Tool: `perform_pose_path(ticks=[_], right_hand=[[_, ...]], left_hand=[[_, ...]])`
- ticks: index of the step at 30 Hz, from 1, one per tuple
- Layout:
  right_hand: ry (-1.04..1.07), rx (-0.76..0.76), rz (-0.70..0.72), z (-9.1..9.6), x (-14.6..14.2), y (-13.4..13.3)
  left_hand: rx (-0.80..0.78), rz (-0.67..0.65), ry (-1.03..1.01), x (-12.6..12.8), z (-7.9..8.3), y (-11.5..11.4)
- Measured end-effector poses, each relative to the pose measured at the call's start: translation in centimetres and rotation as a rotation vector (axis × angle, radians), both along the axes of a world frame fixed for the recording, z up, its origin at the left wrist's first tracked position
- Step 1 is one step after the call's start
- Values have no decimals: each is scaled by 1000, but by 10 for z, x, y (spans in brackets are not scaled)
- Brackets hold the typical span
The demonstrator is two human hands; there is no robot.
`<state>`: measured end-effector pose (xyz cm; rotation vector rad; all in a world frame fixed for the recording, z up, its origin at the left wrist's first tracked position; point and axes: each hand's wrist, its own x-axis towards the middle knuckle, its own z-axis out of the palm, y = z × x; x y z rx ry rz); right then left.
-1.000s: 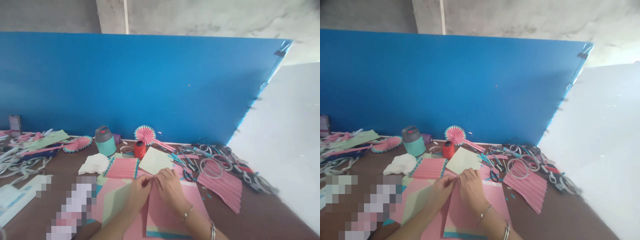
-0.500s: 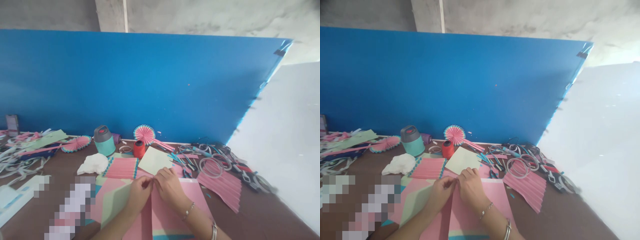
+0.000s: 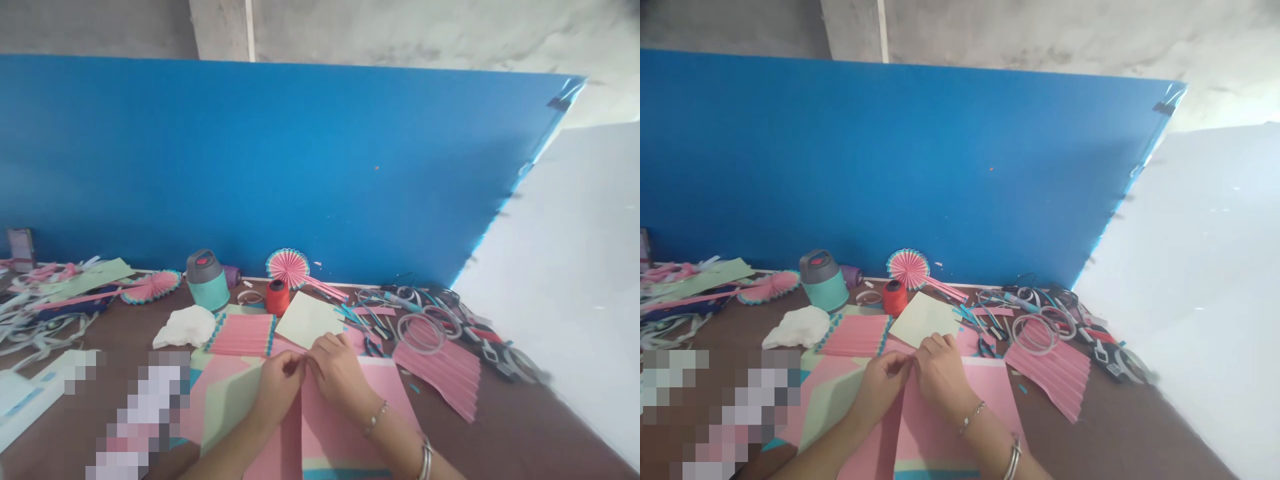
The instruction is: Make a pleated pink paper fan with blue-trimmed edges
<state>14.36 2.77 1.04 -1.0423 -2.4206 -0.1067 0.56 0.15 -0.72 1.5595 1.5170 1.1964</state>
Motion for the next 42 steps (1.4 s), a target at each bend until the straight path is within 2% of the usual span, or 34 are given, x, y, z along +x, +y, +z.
perform_pose_path(ticks=[9,21,30,36,42], right_hand=[[-32,59,-31,-6,-4,-3],[11,1,7,-1,-1,-1],[16,0,-41,-12,-5,-1],[29,-33,23,-5,-1,0],[33,-10,-5,-5,-3,-1]], left_hand=[[-12,14,1,0,5,-1],[-23,21,-22,-1,6,-2],[-28,4,45,-2,5,-2],[-33,12,50,-4,1,-1],[-29,23,42,-2,3,-2]])
